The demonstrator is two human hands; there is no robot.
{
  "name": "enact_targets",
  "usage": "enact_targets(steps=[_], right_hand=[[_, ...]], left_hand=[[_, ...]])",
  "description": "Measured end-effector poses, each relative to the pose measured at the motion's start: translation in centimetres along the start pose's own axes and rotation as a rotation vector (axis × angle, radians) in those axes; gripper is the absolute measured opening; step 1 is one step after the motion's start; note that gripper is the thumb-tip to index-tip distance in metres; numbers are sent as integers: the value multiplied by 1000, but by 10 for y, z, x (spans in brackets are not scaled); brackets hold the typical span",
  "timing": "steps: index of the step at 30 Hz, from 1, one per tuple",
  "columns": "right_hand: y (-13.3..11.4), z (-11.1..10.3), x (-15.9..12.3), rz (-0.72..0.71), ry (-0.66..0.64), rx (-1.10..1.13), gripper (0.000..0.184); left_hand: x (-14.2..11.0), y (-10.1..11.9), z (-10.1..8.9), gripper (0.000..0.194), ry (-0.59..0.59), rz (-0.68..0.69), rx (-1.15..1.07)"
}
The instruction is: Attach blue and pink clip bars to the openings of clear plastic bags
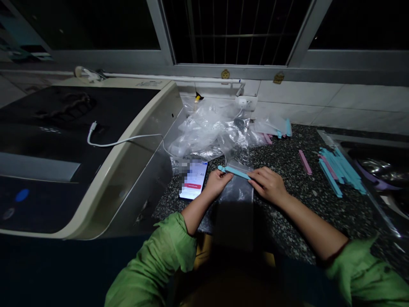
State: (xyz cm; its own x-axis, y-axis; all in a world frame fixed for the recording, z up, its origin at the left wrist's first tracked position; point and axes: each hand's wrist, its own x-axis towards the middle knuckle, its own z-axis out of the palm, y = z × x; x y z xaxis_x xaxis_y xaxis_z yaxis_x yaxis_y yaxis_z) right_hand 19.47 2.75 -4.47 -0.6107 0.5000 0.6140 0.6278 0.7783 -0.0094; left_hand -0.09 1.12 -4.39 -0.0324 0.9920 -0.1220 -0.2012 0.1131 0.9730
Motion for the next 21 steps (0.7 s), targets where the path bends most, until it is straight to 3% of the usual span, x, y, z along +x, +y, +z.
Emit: enact_targets(steps=[9, 21], right_hand=[[-1, 2, -1, 2, -37, -46, 19], [-4, 0, 0, -18, -25, -97, 19]], left_hand=[[0, 1, -1, 24, -39, 7, 41], [-4, 6, -3, 33, 6, 41, 67]])
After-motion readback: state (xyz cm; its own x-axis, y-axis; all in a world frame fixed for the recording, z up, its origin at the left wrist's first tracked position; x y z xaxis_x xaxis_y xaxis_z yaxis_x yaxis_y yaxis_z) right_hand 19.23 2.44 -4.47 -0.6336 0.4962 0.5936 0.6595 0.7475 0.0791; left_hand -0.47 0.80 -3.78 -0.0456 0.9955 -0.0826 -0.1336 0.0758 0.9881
